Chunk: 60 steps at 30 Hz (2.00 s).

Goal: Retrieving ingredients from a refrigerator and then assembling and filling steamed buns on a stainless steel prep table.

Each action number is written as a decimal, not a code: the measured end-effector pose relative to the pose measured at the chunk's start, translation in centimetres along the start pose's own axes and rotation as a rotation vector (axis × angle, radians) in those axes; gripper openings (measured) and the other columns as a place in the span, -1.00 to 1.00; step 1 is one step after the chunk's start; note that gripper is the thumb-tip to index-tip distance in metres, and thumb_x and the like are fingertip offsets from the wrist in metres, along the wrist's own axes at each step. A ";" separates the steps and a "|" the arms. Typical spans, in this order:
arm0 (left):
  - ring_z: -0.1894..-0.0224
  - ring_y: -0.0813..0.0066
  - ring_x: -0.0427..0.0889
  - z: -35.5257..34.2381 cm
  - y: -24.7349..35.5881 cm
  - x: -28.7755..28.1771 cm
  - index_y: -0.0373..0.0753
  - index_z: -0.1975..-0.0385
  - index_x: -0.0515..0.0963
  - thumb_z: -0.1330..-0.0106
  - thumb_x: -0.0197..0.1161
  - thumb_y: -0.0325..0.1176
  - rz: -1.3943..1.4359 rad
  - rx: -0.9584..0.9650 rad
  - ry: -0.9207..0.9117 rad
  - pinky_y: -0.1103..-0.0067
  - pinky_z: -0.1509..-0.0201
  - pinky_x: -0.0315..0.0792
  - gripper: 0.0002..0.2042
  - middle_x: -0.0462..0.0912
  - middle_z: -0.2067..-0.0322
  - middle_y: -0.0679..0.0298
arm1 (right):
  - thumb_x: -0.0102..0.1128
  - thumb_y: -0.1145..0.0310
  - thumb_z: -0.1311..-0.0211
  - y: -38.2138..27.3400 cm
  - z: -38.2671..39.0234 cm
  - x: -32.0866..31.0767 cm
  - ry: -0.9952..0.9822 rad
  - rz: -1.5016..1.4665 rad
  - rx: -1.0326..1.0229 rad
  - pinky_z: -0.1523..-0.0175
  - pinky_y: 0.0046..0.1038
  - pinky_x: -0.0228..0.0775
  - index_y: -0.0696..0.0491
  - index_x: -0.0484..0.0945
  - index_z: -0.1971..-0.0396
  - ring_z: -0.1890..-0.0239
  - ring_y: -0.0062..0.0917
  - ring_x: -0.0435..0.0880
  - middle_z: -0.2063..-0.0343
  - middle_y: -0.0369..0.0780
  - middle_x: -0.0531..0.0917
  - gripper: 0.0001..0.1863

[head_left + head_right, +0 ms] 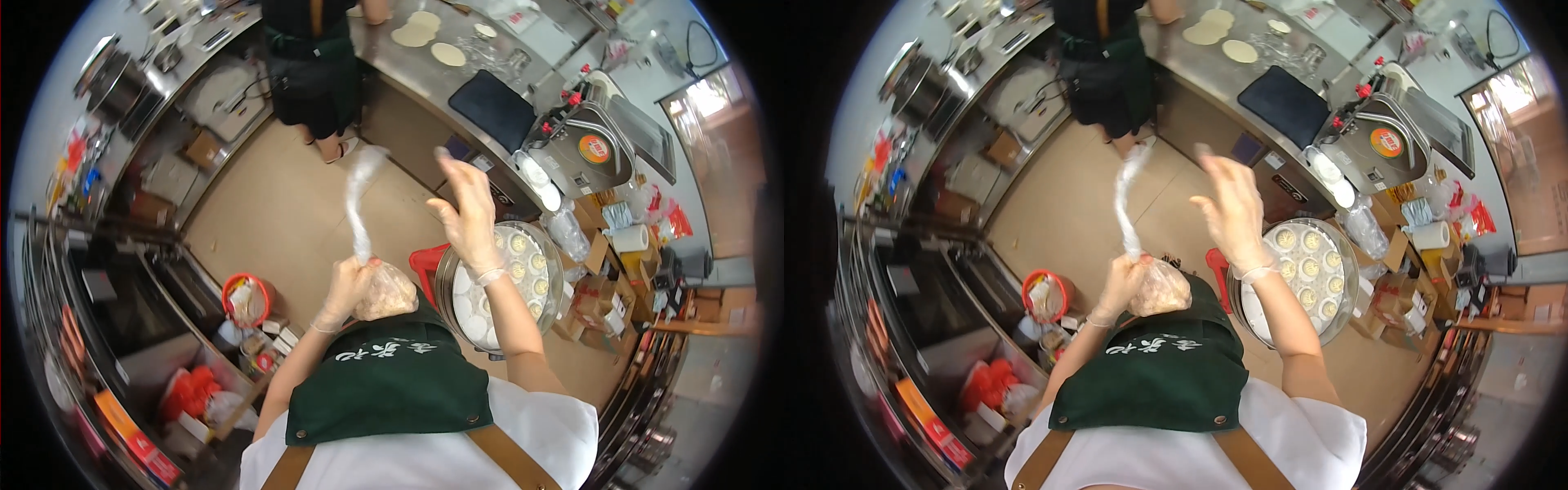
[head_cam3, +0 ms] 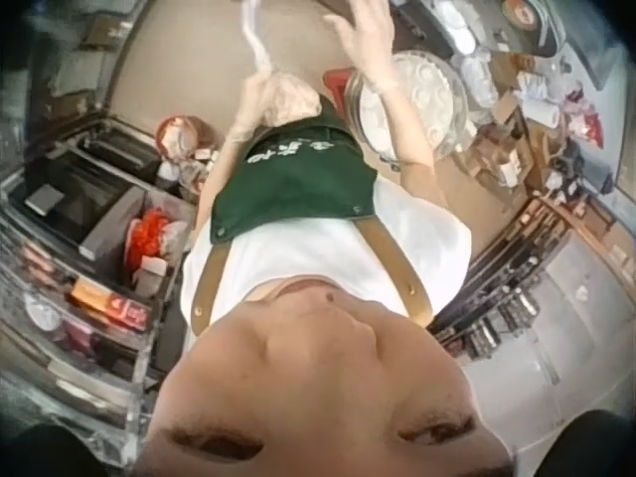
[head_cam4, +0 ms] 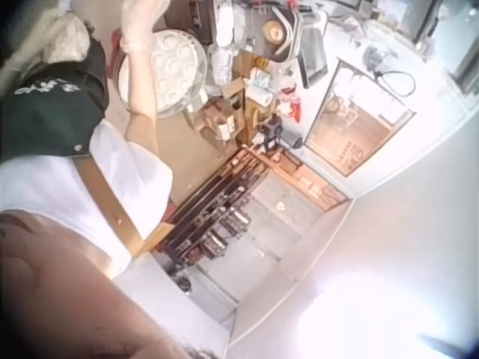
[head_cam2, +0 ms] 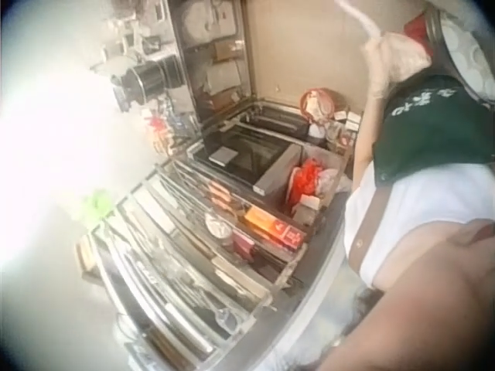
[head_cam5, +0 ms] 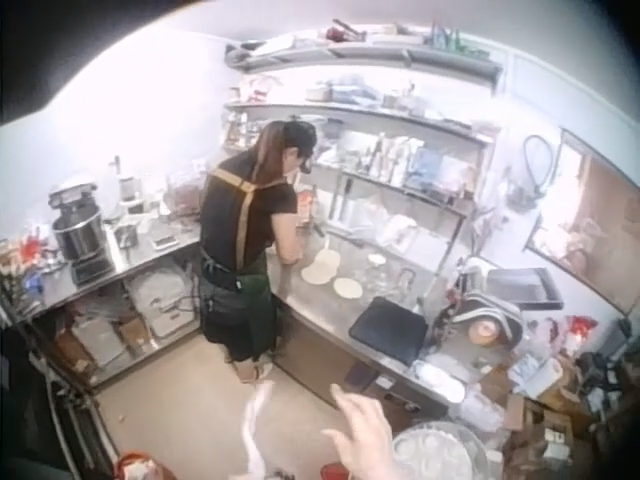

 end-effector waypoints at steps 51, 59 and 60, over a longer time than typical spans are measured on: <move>0.32 0.64 0.48 -68.9 15.9 25.4 -0.30 0.29 0.63 -0.35 0.26 -0.34 0.515 0.103 -0.214 0.62 0.15 0.38 -0.85 0.56 0.34 0.38 | -0.04 0.78 0.00 49.0 -16.5 -9.1 0.792 -0.001 0.707 -0.24 -0.41 0.29 0.17 0.56 0.04 -0.02 -0.37 0.56 0.02 -0.14 0.54 -0.53; 0.15 0.63 0.43 -68.7 16.4 24.5 -0.25 0.28 0.52 -0.42 0.18 -0.28 0.632 0.122 -0.749 0.59 -0.04 0.31 -0.83 0.49 0.25 0.40 | -0.06 0.72 -0.20 52.5 -20.9 -1.8 0.396 -0.198 0.810 0.05 -0.46 0.52 0.19 0.52 0.22 0.25 -0.44 0.70 0.29 -0.14 0.67 -0.77; 0.22 0.62 0.41 -68.9 16.5 24.1 -0.23 0.27 0.52 -0.43 0.16 -0.31 0.553 0.134 -0.783 0.57 0.02 0.33 -0.86 0.46 0.28 0.37 | 0.00 0.68 -0.19 52.1 -21.3 -0.6 0.314 -0.097 0.832 0.10 -0.40 0.53 0.15 0.52 0.25 0.28 -0.33 0.71 0.34 -0.13 0.68 -0.81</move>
Point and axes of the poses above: each hand's wrist, its own z-axis away from the middle knuckle, its own x-axis out of the palm, y = z × x, the point moved 9 cm from there along -z, towards the middle knuckle
